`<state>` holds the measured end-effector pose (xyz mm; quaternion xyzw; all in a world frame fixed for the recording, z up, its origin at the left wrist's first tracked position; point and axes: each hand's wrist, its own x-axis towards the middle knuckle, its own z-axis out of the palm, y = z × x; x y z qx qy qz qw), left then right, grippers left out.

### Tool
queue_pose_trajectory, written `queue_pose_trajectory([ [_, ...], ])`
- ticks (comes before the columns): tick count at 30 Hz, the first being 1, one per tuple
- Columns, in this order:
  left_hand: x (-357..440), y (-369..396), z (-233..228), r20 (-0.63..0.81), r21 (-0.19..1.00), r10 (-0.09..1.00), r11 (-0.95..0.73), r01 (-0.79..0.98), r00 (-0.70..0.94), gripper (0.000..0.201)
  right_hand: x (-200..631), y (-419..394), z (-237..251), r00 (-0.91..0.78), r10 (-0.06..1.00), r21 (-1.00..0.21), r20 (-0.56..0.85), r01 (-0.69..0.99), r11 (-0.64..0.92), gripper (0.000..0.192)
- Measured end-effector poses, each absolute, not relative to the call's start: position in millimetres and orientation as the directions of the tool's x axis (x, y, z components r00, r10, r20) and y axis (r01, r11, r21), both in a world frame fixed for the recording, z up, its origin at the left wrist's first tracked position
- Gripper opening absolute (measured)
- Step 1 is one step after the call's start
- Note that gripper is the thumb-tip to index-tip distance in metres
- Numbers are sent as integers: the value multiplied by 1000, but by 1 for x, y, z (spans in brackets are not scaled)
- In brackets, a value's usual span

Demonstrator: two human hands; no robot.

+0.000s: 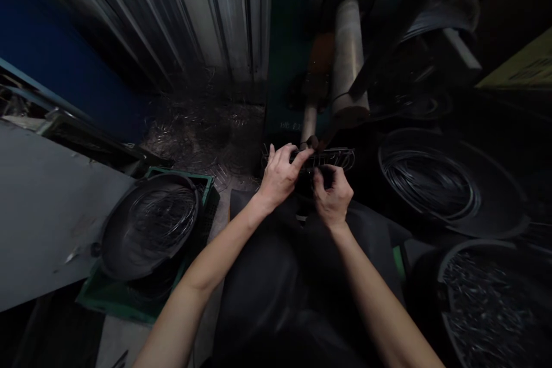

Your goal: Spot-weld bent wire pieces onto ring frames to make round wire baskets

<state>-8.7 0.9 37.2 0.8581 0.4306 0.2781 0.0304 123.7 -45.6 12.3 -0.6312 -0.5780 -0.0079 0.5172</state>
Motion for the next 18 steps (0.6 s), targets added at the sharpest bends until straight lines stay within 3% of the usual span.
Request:
queue_pose_trajectory([
  [5,-12,3,35,473,337,732,-664,668,490,54,122,-48,10,283,742,-625,607,747,226,23],
  [11,-12,5,36,476,372,734,-668,645,485,56,124,-47,8,236,699,-531,675,813,239,21],
  [18,-13,5,37,459,367,729,-676,639,508,59,121,-45,5,222,668,-502,710,825,260,18],
])
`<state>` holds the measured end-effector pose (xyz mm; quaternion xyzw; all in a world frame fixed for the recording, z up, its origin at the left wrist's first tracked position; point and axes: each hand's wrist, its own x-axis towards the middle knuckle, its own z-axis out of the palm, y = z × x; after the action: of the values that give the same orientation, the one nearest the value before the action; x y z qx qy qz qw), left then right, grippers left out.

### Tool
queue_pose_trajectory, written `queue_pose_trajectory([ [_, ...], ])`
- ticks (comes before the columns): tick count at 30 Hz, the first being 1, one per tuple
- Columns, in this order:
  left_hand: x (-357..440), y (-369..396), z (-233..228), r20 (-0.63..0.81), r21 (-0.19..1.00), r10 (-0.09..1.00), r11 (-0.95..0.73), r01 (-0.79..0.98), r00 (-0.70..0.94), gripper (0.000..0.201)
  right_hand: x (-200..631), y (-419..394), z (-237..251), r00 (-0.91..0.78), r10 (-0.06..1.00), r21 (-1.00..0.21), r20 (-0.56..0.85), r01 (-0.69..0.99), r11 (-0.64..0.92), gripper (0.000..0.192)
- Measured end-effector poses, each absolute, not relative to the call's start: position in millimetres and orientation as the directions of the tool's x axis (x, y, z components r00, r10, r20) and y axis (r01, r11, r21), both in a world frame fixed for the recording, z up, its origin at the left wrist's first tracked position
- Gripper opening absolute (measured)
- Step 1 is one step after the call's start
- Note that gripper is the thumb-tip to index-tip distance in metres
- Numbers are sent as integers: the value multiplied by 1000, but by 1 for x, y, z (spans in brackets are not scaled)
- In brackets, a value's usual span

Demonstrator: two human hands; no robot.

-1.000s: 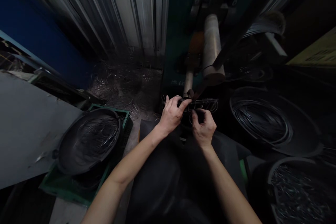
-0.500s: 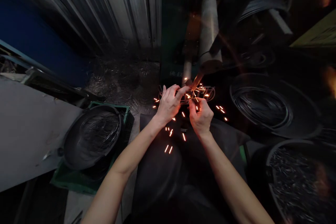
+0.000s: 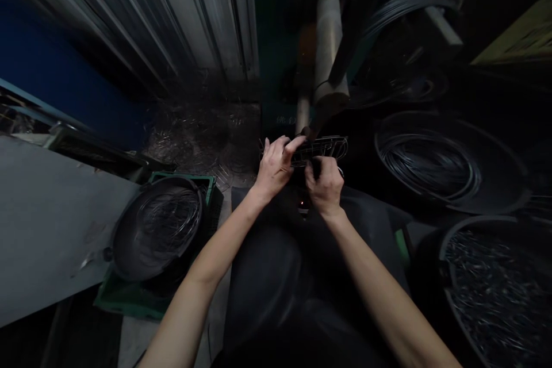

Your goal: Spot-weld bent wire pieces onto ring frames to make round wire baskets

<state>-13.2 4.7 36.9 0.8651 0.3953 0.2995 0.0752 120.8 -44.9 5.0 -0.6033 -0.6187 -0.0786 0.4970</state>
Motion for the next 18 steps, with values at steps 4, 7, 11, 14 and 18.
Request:
queue_pose_trajectory([
  [4,-13,4,38,452,361,742,-660,659,496,63,119,-45,5,252,710,-536,657,819,206,22],
  [7,-13,4,39,449,364,745,-657,660,493,61,120,-44,5,256,721,-535,644,824,185,23],
  [11,-13,5,39,456,378,744,-659,651,488,57,119,-43,4,259,734,-545,628,820,177,23],
  [14,-12,5,39,456,374,745,-657,655,488,61,115,-44,8,250,754,-554,608,814,177,25],
  [18,-15,1,39,468,371,725,-680,632,505,70,130,-71,24,267,750,-558,605,814,161,30],
])
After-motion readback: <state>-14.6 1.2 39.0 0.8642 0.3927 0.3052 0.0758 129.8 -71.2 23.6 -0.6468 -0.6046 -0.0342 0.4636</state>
